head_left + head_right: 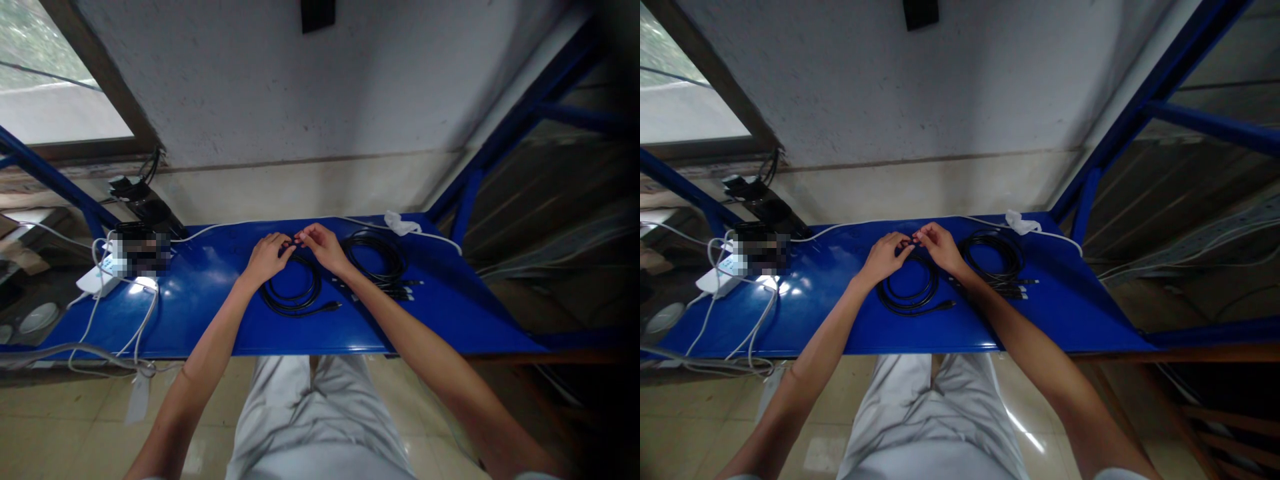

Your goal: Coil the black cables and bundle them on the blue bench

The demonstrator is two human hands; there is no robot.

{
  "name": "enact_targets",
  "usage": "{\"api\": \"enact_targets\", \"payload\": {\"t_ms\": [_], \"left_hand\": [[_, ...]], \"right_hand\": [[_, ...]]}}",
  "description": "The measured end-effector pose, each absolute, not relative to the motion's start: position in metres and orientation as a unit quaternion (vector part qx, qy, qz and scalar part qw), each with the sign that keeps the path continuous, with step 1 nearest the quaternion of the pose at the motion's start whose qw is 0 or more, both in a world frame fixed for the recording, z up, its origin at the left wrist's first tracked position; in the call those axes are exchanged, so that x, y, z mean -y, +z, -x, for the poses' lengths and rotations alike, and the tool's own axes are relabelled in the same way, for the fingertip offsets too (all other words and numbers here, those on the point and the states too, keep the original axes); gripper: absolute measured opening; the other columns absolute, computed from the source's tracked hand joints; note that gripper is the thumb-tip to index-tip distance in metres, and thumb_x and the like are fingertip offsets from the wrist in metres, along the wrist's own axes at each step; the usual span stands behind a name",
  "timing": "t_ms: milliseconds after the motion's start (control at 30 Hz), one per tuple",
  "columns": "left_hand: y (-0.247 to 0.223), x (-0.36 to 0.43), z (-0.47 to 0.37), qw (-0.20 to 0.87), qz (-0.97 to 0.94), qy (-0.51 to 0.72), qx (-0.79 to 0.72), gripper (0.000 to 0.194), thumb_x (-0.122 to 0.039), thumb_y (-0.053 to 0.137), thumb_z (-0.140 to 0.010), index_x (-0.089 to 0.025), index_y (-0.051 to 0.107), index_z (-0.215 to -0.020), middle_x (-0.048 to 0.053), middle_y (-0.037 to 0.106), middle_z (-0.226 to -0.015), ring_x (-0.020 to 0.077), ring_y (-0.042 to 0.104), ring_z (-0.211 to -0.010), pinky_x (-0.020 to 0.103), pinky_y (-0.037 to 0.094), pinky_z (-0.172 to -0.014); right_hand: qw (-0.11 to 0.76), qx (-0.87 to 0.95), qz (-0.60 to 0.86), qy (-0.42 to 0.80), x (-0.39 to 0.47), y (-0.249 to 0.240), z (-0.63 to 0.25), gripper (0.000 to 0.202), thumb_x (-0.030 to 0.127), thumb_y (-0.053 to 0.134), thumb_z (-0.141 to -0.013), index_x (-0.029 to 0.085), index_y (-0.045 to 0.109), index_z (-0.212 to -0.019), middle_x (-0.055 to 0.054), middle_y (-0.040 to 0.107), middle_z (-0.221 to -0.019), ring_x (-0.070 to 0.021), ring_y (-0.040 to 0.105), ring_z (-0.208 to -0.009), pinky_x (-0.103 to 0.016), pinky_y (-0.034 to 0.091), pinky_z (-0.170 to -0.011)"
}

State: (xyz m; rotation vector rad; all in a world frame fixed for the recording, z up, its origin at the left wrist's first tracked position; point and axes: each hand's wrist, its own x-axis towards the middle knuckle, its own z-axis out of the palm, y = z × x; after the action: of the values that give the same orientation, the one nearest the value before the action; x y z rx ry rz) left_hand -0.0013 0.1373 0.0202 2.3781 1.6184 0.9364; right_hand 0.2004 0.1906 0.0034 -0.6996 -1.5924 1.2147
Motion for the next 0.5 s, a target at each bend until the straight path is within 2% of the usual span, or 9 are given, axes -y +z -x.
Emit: {"api": "enact_targets", "payload": {"t_ms": [233, 400, 500], "left_hand": [[0.013, -0.14, 0.006, 0.075, -0.815, 0.233, -0.525, 0.034, -0.048, 0.071, -0.101, -0.023, 0.07, -0.124, 0.012, 0.075, -0.118, 0.0326, 0.07, -0.112, 0.052, 0.05, -0.112], [0.01, -0.139, 0.009, 0.075, -0.835, 0.201, -0.507, 0.016, -0.033, 0.068, -0.101, -0.024, 0.07, -0.115, 0.011, 0.072, -0.118, 0.0316, 0.069, -0.117, 0.054, 0.045, -0.12], [0.009, -0.14, 0.01, 0.075, -0.842, 0.185, -0.502, 0.012, -0.03, 0.065, -0.102, -0.024, 0.069, -0.111, 0.011, 0.072, -0.116, 0.0317, 0.069, -0.115, 0.054, 0.048, -0.116]], "right_hand": [[0.482, 0.69, 0.336, 0.423, -0.194, -0.004, -0.204, 0.037, 0.06, 0.07, -0.098, 0.023, 0.064, -0.1, -0.009, 0.079, -0.102, -0.0237, 0.075, -0.094, -0.04, 0.061, -0.089], [0.468, 0.724, 0.354, 0.363, -0.195, -0.007, -0.206, 0.028, 0.051, 0.065, -0.102, 0.023, 0.066, -0.101, -0.007, 0.078, -0.098, -0.0222, 0.073, -0.088, -0.037, 0.058, -0.085], [0.451, 0.741, 0.362, 0.34, -0.195, -0.008, -0.207, 0.025, 0.047, 0.064, -0.103, 0.023, 0.067, -0.1, -0.006, 0.078, -0.096, -0.0216, 0.071, -0.085, -0.035, 0.055, -0.081]]}}
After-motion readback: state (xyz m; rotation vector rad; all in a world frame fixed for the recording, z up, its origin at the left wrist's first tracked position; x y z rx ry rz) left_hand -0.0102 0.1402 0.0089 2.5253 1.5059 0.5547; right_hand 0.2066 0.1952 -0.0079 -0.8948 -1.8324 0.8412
